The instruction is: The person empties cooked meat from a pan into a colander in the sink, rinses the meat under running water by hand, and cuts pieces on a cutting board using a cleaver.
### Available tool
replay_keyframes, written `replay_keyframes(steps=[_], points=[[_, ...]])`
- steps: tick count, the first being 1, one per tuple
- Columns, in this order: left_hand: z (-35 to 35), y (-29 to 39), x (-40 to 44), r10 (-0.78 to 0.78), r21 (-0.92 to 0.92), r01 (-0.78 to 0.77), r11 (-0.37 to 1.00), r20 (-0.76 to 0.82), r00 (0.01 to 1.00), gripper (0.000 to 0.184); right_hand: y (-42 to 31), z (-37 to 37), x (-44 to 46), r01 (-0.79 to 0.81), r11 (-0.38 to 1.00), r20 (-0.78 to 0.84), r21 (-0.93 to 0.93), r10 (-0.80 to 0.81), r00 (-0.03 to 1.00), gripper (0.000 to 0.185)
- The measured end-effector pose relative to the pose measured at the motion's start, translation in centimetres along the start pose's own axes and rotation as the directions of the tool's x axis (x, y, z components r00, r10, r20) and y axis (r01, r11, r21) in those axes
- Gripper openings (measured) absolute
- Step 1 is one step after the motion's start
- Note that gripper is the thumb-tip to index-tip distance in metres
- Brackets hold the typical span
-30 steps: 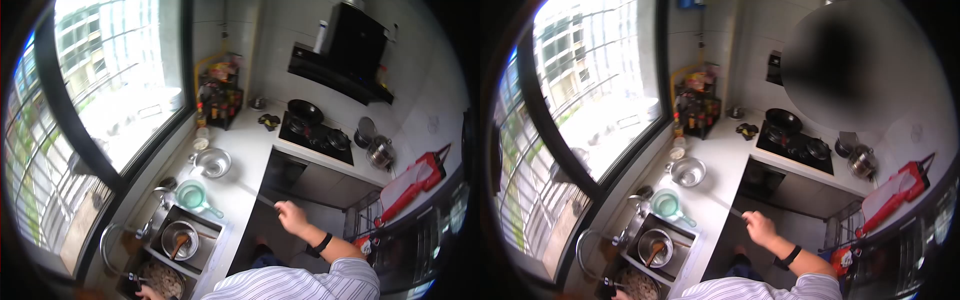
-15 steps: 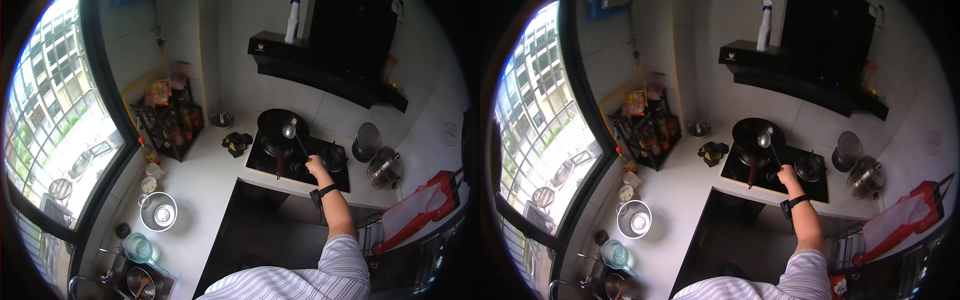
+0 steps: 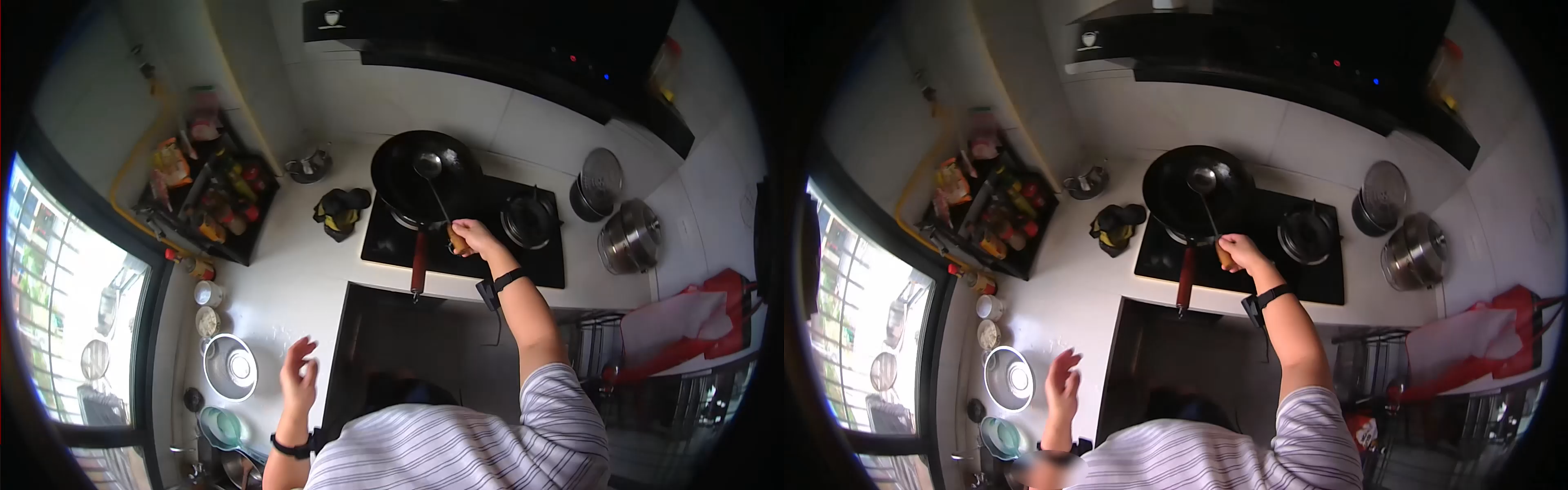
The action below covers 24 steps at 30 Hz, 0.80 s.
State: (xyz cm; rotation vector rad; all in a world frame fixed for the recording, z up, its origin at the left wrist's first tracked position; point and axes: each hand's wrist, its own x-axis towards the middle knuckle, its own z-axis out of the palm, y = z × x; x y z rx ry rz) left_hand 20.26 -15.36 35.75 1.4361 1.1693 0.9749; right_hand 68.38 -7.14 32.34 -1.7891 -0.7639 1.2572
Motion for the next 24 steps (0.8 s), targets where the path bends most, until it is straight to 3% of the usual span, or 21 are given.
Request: replay_keyframes(steps=[3,4,5,7,9,11,13,15,17,19,22,24], points=[[5.1,0.5,5.1,-0.031,-0.006,0.032,0.999,0.213,0.976,0.040,1.6,-3.1,0.8,0.018,0.999,-0.144,-0.028,-0.022,0.989,0.030],[7.1,-0.4,6.8,-0.043,-0.101,0.072,0.992,0.260,0.965,0.040,4.6,-4.6,2.8,0.081,0.938,-0.287,-0.337,-0.184,0.940,0.029],[9.4,-1.8,8.3,-0.059,-0.194,0.122,0.973,0.304,0.951,0.042,6.9,-5.7,3.9,0.074,0.780,-0.358,-0.622,-0.368,0.858,0.028],[14.2,-3.6,10.9,-0.166,-0.274,0.279,0.920,0.371,0.913,0.043,9.4,-5.0,3.8,0.002,0.687,-0.284,-0.727,-0.304,0.910,0.031],[17.9,-3.9,13.1,-0.357,-0.210,0.503,0.838,0.487,0.797,0.045,9.5,-2.9,2.6,0.008,0.393,-0.137,-0.919,-0.340,0.930,0.036],[20.8,-2.4,15.2,-0.421,-0.196,0.677,0.709,0.653,0.630,0.040,11.1,-2.2,3.4,0.192,0.384,0.013,-0.903,-0.424,0.906,0.036],[22.8,-2.8,16.1,-0.481,-0.240,0.782,0.576,0.674,0.561,0.037,11.8,-2.3,5.5,0.208,0.345,0.063,-0.915,-0.387,0.920,0.036],[23.8,-3.3,16.4,-0.433,-0.280,0.771,0.572,0.695,0.574,0.031,12.3,-2.8,7.0,0.242,0.343,0.073,-0.908,-0.440,0.895,0.027],[24.3,-2.9,16.7,-0.465,-0.276,0.798,0.536,0.692,0.552,0.023,12.8,-3.9,8.6,0.358,0.222,0.226,-0.907,-0.461,0.858,0.019],[24.6,-3.0,16.7,-0.520,-0.236,0.818,0.524,0.672,0.527,0.018,13.0,-4.4,9.5,0.406,0.214,0.269,-0.888,-0.474,0.838,0.015],[24.7,-2.6,16.5,-0.545,-0.237,0.814,0.531,0.640,0.542,0.015,11.9,-4.9,9.5,0.433,0.188,0.331,-0.882,-0.407,0.851,0.027],[24.7,-2.6,16.3,-0.550,-0.243,0.809,0.536,0.626,0.553,0.015,10.8,-4.8,9.1,0.339,0.232,0.275,-0.912,-0.270,0.923,0.040]])
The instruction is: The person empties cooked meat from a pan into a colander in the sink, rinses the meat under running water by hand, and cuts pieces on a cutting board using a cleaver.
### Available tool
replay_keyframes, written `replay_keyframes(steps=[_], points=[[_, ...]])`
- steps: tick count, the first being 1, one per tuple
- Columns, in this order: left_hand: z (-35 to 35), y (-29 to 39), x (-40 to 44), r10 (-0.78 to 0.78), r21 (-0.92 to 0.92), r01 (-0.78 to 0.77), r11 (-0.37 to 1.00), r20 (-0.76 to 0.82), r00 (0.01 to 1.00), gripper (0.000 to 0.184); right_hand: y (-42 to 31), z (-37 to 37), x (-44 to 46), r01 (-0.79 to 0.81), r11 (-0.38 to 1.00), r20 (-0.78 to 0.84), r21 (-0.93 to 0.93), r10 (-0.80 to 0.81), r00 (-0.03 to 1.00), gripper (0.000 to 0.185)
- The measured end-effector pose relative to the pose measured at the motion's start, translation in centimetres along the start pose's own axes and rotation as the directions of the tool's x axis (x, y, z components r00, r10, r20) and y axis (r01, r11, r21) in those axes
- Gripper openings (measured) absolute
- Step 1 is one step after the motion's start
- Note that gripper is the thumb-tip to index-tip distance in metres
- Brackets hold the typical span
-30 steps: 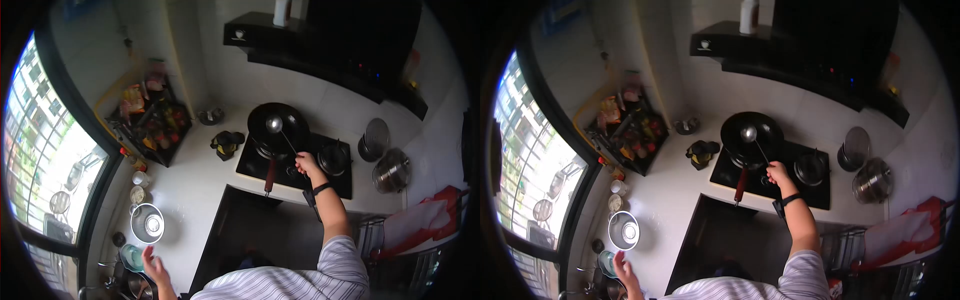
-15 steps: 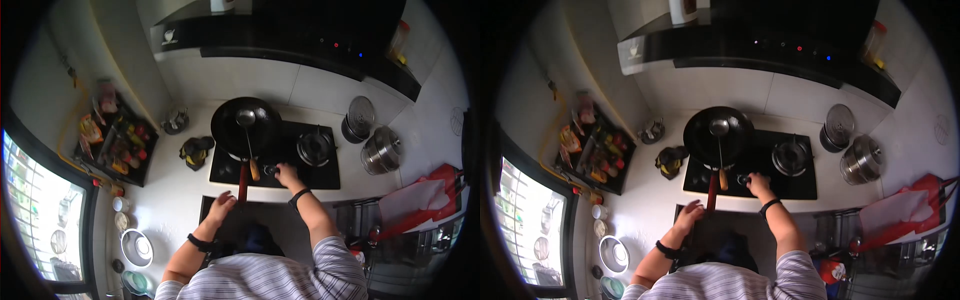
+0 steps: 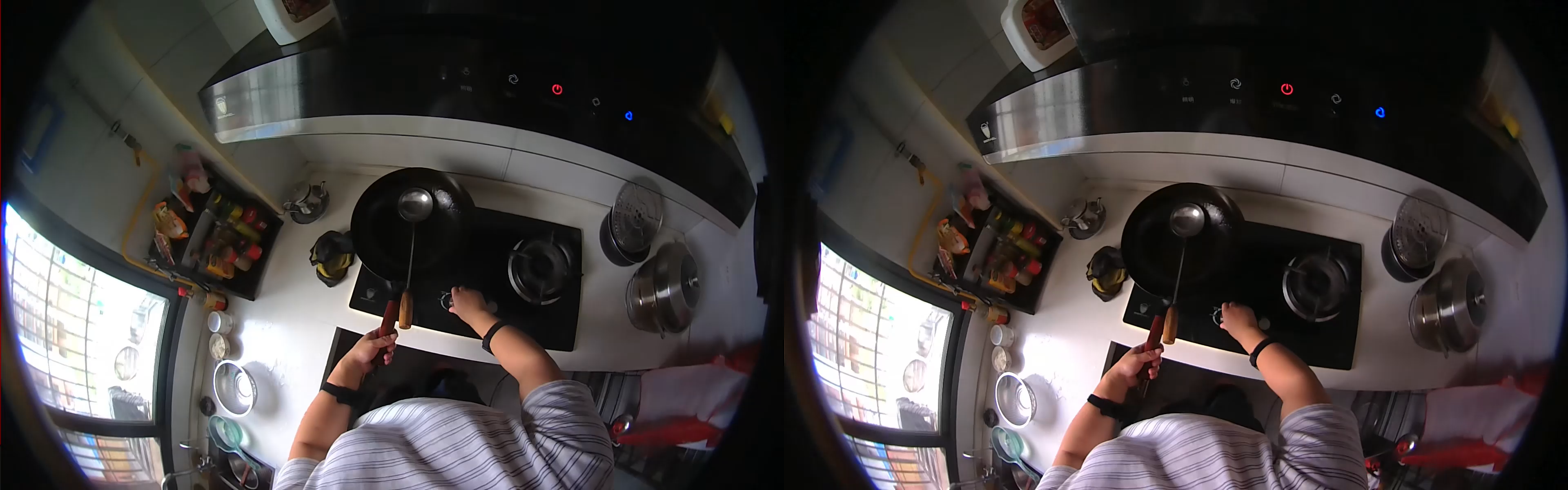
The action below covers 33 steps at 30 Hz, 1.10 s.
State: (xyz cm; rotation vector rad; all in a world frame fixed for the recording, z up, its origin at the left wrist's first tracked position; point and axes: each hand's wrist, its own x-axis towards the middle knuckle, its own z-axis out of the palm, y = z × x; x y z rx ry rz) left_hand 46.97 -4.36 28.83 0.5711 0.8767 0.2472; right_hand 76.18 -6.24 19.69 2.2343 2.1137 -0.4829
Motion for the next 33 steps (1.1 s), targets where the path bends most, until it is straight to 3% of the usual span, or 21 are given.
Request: replay_keyframes(steps=[1,3,5,6,7,8,10,11,15,17,20,21,24,25,29,33], points=[[0.0,0.1,0.0,-0.005,0.019,0.005,1.000,0.014,1.000,0.015,-0.1,-0.2,0.0,0.012,1.000,-0.001,0.000,-0.012,1.000,0.040],[0.0,0.4,-0.1,-0.010,0.041,0.009,0.999,0.021,1.000,0.015,-0.7,0.1,-0.6,-0.111,0.994,-0.178,0.019,0.112,0.978,0.037],[0.1,0.3,-0.1,-0.002,0.029,0.002,1.000,-0.005,1.000,0.016,-3.1,-0.8,-1.6,-0.181,0.849,-0.155,0.496,0.292,0.944,0.039],[0.1,0.3,-0.2,0.002,0.026,-0.002,1.000,-0.004,1.000,0.016,-4.2,-2.4,-1.9,-0.157,0.628,0.069,0.763,0.162,0.984,0.044],[0.0,0.3,-0.2,0.000,0.037,0.001,0.999,-0.016,1.000,0.016,-6.2,-2.6,-2.3,-0.325,0.042,0.323,0.945,0.063,0.944,0.053],[-0.1,0.5,-0.1,-0.001,0.049,0.002,0.999,-0.024,1.000,0.015,-7.6,-3.2,-2.6,-0.487,-0.277,0.476,0.829,-0.111,0.873,0.050],[-0.2,0.7,0.0,0.013,0.056,-0.010,0.998,-0.045,0.999,0.016,-10.2,-6.2,-2.8,-0.608,-0.576,0.449,0.546,-0.412,0.793,0.047],[-0.3,0.7,0.0,0.019,0.067,-0.013,0.998,-0.077,0.997,0.016,-10.9,-6.9,-2.4,-0.590,-0.616,0.426,0.523,-0.411,0.806,0.042],[-0.1,0.8,-0.1,0.035,0.133,-0.019,0.991,-0.126,0.991,0.017,-8.9,-6.6,-1.0,-0.602,-0.653,0.520,0.460,-0.351,0.778,0.034],[0.1,1.0,-0.4,0.047,0.137,-0.034,0.990,-0.090,0.995,0.014,-6.8,-8.7,-2.5,-0.485,-0.564,0.498,0.668,-0.145,0.855,0.030],[0.7,1.2,-0.6,0.053,0.136,-0.037,0.990,-0.115,0.992,0.013,-1.9,-11.1,-3.7,-0.369,-0.302,0.393,0.879,0.019,0.920,0.016],[0.7,1.1,-0.6,0.072,0.125,-0.065,0.990,-0.053,0.996,0.013,-0.7,-11.8,-4.0,-0.338,-0.206,0.359,0.918,0.078,0.930,0.015],[1.1,3.6,-1.1,0.075,0.082,-0.078,0.994,0.033,0.997,0.015,2.2,-13.9,-4.3,-0.291,0.188,0.256,0.938,0.190,0.948,0.016],[1.5,4.9,-1.5,0.059,0.043,-0.062,0.997,0.057,0.997,0.016,2.6,-15.5,-4.5,-0.297,0.255,0.248,0.920,0.209,0.946,0.016],[3.2,10.2,-2.2,-0.060,-0.054,0.064,0.997,0.075,0.995,0.013,4.1,-19.6,-4.3,-0.248,0.263,0.208,0.932,0.173,0.963,0.014],[2.9,11.0,-2.1,-0.058,-0.074,0.070,0.995,0.159,0.986,0.011,4.3,-21.7,-4.7,-0.187,0.328,0.132,0.926,0.183,0.974,0.012]])
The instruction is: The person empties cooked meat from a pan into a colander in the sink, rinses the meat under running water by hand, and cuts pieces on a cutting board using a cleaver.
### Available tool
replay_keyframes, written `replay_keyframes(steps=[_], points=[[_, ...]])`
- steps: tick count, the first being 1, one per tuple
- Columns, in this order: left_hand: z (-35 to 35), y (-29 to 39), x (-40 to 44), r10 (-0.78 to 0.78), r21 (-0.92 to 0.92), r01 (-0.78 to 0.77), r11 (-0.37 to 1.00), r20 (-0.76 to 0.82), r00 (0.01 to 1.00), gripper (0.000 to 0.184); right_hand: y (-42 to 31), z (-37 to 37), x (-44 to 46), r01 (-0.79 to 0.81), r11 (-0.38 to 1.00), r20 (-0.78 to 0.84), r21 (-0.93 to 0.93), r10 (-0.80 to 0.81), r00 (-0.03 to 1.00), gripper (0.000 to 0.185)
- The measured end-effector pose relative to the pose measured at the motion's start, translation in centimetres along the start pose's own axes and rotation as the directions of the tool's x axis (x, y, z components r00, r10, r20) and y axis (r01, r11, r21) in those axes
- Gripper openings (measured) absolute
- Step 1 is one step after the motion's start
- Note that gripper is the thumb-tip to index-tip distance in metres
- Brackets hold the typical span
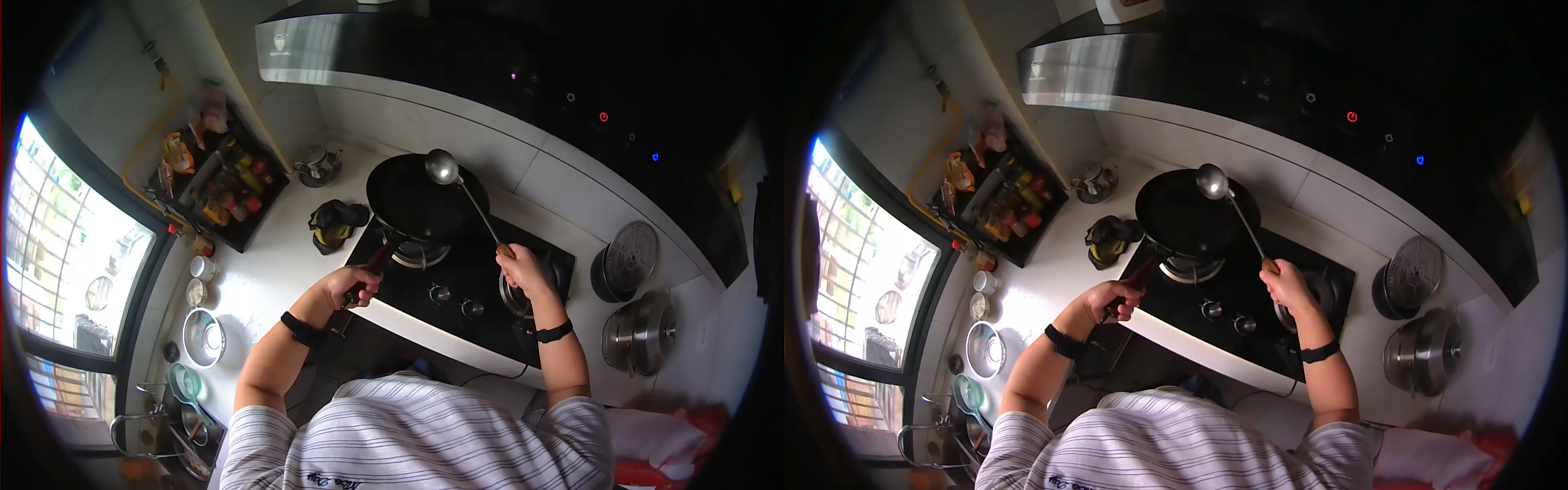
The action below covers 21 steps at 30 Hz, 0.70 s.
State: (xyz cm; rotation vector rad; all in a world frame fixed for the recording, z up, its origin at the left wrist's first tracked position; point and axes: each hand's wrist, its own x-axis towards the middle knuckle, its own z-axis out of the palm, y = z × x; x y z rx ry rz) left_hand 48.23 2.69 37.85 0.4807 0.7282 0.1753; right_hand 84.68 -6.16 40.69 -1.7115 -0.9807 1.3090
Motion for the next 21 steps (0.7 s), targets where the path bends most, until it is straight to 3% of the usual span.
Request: replay_keyframes(steps=[8,9,10,12,14,16,20,21], points=[[-0.9,-1.9,0.2,0.068,-0.041,-0.068,0.997,0.002,0.998,0.013,3.3,0.2,0.4,-0.042,0.999,-0.018,-0.010,0.041,0.999,0.013],[-2.0,-2.7,0.9,0.070,0.045,-0.070,0.997,0.004,0.998,0.013,3.7,0.6,0.6,-0.083,0.997,-0.014,0.005,0.083,0.996,0.014],[-2.6,-3.3,1.2,0.078,0.132,-0.078,0.988,0.003,0.997,0.014,4.3,1.0,0.8,-0.128,0.989,0.013,0.069,0.127,0.992,0.014],[-3.4,-4.5,1.1,0.091,0.126,-0.091,0.988,0.005,0.996,0.015,4.4,2.2,0.7,-0.110,0.991,0.105,0.082,0.101,0.989,0.021],[-5.3,-6.5,2.2,0.135,0.131,-0.130,0.983,-0.029,0.990,0.018,5.0,3.4,0.6,-0.142,0.975,0.151,0.170,0.117,0.982,0.016],[-6.6,-8.1,3.4,0.191,0.139,-0.201,0.970,0.081,0.978,0.023,4.7,4.5,0.6,-0.200,0.960,0.207,0.195,0.159,0.965,0.015],[-8.3,-11.1,5.6,0.282,0.365,-0.225,0.904,-0.111,0.953,0.033,7.7,5.5,2.8,-0.234,0.953,0.257,0.190,0.182,0.949,0.028],[-8.2,-11.6,4.9,0.310,0.367,-0.230,0.901,-0.174,0.935,0.038,7.5,5.7,2.7,-0.217,0.971,0.284,0.104,0.180,0.942,0.026]])
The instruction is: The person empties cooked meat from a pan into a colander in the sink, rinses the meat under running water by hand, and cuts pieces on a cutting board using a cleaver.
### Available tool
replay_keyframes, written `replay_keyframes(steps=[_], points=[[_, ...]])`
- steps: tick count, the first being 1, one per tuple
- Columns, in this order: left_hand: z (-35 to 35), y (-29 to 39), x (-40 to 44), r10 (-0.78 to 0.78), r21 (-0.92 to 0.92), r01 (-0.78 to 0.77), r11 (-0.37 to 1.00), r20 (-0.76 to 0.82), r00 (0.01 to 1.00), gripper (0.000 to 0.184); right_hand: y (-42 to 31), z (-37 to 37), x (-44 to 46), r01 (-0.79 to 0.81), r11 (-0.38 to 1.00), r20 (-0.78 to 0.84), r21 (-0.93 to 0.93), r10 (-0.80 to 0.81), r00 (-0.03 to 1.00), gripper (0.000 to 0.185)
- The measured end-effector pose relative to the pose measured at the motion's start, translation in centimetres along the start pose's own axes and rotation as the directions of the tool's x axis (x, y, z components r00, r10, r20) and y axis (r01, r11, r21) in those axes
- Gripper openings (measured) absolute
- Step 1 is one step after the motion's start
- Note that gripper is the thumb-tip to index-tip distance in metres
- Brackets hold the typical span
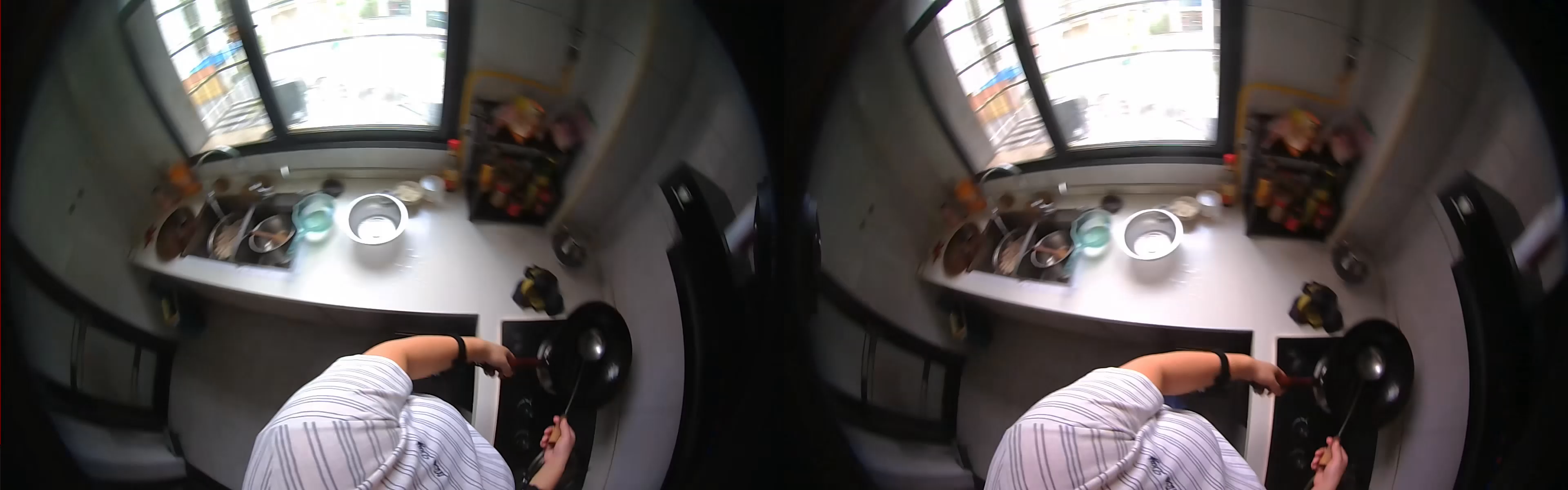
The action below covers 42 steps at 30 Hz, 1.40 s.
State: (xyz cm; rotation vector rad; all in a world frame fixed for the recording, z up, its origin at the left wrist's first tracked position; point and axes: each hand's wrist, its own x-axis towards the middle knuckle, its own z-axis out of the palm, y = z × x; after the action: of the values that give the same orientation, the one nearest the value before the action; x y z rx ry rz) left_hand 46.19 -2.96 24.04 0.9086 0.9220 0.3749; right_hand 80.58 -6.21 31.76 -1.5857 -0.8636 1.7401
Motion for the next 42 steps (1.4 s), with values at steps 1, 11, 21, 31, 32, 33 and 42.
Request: replay_keyframes(steps=[1,11,21,31,32,33,42], points=[[0.2,0.3,-1.1,0.008,0.010,-0.008,1.000,-0.053,0.999,0.042,-0.1,0.8,-0.2,0.008,0.995,-0.014,-0.096,-0.009,1.000,0.026],[-5.6,-11.9,-29.8,0.360,0.302,-0.198,0.933,-0.733,0.577,0.038,-3.1,24.2,-6.5,0.843,0.244,0.467,-0.479,-0.742,0.481,0.026],[-1.0,-37.4,-68.0,-0.088,-0.055,-0.523,0.851,-0.995,-0.038,0.024,15.7,61.6,-22.8,0.845,0.461,0.920,-0.271,-0.132,0.368,0.029],[-7.1,-48.0,-85.0,-0.294,0.064,-0.689,0.722,-0.873,-0.389,0.021,18.1,84.2,-33.1,0.929,0.335,0.986,-0.159,-0.004,0.170,0.030],[-8.8,-49.5,-85.8,-0.295,0.062,-0.674,0.736,-0.867,-0.402,0.024,18.2,86.0,-33.2,0.938,0.315,0.988,-0.145,0.001,0.153,0.031],[-10.7,-51.1,-86.6,-0.298,0.074,-0.641,0.764,-0.841,-0.452,0.028,18.6,87.7,-33.0,0.939,0.304,0.987,-0.158,0.006,0.164,0.031],[-27.9,-62.6,-98.7,-0.465,-0.532,-0.113,0.839,-0.593,-0.657,0.097,32.0,112.7,-24.1,0.470,0.823,0.878,-0.319,0.069,0.474,0.048]])
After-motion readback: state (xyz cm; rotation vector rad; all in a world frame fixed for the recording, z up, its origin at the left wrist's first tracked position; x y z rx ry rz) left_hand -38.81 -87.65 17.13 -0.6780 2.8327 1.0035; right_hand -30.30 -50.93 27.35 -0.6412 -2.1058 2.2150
